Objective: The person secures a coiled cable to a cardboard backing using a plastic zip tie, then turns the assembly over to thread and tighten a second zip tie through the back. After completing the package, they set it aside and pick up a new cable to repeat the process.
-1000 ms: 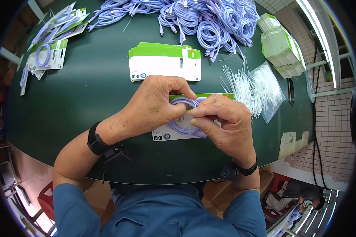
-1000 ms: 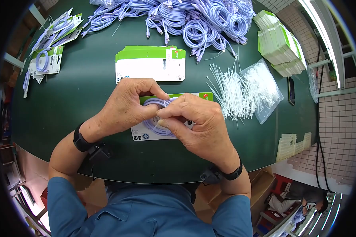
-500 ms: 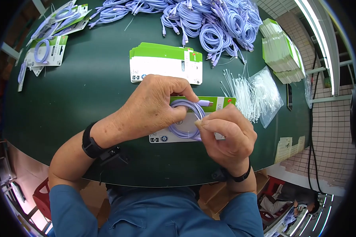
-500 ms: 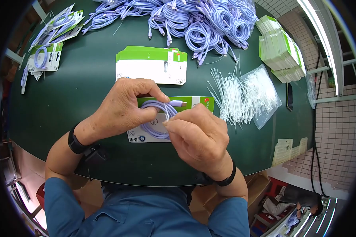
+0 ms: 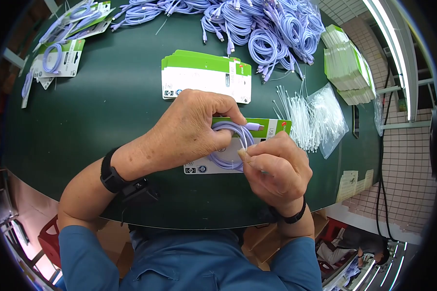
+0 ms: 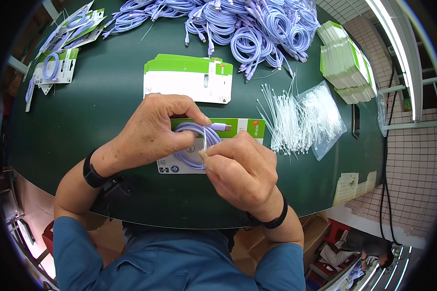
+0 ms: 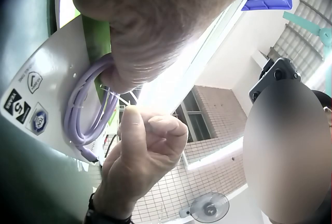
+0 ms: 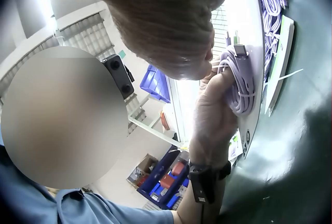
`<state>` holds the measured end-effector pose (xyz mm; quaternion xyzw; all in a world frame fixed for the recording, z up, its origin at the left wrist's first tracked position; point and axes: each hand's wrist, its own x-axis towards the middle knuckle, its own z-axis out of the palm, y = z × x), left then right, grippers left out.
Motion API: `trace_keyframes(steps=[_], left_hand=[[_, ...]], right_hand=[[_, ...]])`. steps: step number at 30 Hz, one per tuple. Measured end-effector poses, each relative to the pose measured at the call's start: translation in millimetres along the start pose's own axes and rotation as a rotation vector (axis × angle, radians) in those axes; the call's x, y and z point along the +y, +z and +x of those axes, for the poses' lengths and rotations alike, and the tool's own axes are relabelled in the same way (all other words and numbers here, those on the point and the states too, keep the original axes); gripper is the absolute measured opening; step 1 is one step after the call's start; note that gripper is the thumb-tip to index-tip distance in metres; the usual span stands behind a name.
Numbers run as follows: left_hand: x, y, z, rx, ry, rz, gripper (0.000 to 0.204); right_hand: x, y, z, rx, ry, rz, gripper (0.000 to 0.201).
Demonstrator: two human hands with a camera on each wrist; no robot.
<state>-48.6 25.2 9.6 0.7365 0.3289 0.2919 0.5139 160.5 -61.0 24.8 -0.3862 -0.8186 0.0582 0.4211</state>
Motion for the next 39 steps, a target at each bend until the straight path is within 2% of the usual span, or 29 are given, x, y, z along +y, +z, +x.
trace_keyframes(steps=[12, 23, 27, 39], left_hand=[[0.8, 1.2, 0.9, 0.000, -0.039, -0.023, 0.026], [-5.7, 3.4, 0.5, 0.024, 0.050, 0.005, 0.026], [-3.9, 1.9, 1.2, 0.010, 0.006, -0.010, 0.026], [-4.3, 3.2, 0.6, 0.023, 0.035, -0.040, 0.026]], right_hand=[[1.7, 2.0, -0.3, -0.001, 0.017, 0.024, 0.038], [3.6, 3.0, 0.1, -0.001, -0.012, 0.005, 0.039], [5.1, 5.8, -0.4, 0.010, -0.008, 0.011, 0.039], [8.9, 8.8, -0.4, -0.020, -0.011, 0.018, 0.034]])
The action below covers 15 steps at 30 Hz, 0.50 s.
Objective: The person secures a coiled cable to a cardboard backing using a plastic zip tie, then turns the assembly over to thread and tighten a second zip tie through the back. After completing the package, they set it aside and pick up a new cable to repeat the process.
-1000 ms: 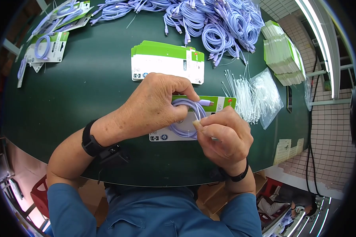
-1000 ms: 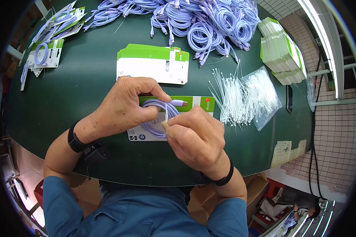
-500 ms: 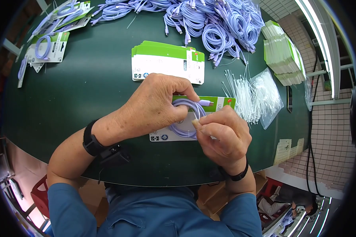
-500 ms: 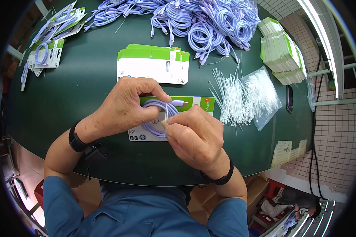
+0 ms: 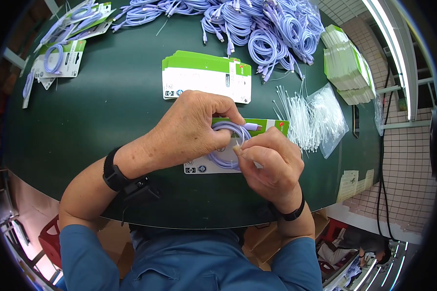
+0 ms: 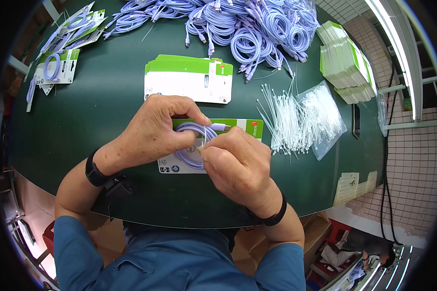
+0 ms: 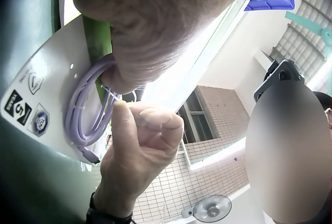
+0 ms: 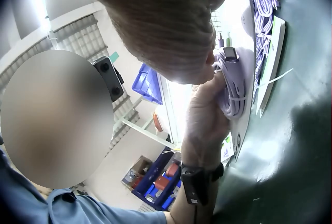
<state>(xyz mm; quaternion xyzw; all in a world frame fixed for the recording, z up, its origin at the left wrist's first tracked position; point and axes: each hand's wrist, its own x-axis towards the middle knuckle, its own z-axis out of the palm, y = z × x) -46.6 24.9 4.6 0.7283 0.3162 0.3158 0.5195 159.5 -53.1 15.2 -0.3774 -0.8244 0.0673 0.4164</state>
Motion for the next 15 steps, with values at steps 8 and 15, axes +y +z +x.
trace_keyframes(steps=[8, 15], left_hand=[[-2.0, 1.9, -0.6, -0.001, 0.014, 0.029, 0.024], [-2.9, 5.4, -1.5, -0.024, -0.014, 0.073, 0.023]], right_hand=[[3.5, 6.3, -0.4, 0.009, 0.006, -0.017, 0.029], [-0.4, 6.2, 2.5, -0.100, -0.015, -0.169, 0.029]])
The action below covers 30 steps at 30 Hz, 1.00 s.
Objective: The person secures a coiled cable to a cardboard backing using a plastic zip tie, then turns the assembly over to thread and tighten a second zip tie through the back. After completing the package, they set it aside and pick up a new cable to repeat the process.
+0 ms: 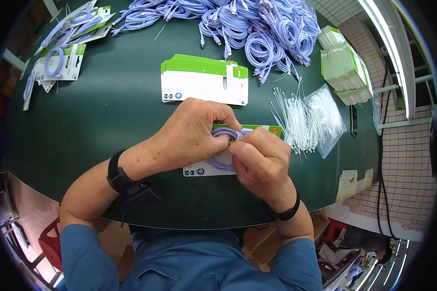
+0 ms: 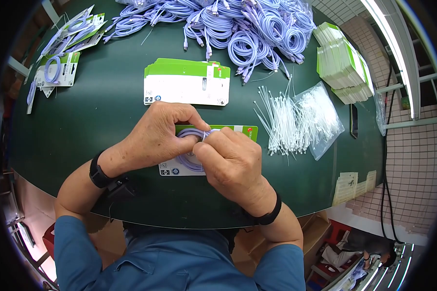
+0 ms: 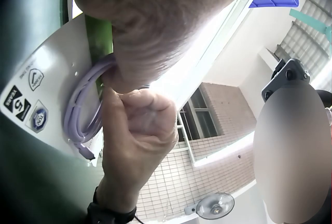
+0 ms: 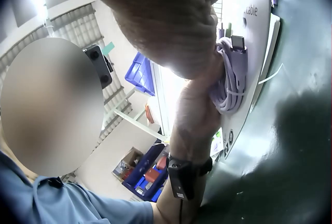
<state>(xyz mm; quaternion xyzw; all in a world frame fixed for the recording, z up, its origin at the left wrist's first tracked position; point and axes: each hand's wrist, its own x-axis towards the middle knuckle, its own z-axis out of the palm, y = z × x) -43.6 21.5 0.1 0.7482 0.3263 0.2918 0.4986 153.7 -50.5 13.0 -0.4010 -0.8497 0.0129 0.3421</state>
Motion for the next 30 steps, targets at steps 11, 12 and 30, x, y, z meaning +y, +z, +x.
trace_keyframes(steps=[11, 12, 30], left_hand=[[9, -9, -2, 0.018, 0.036, -0.039, 0.025], [12, -11, -2, 0.021, 0.033, -0.050, 0.025], [33, -15, -9, -0.031, 0.001, -0.118, 0.028]], right_hand=[[22, -38, -2, 0.232, 0.202, 0.312, 0.021], [32, -41, -5, 0.364, 0.344, 0.355, 0.017], [61, 7, -29, -0.173, 0.251, 0.894, 0.052]])
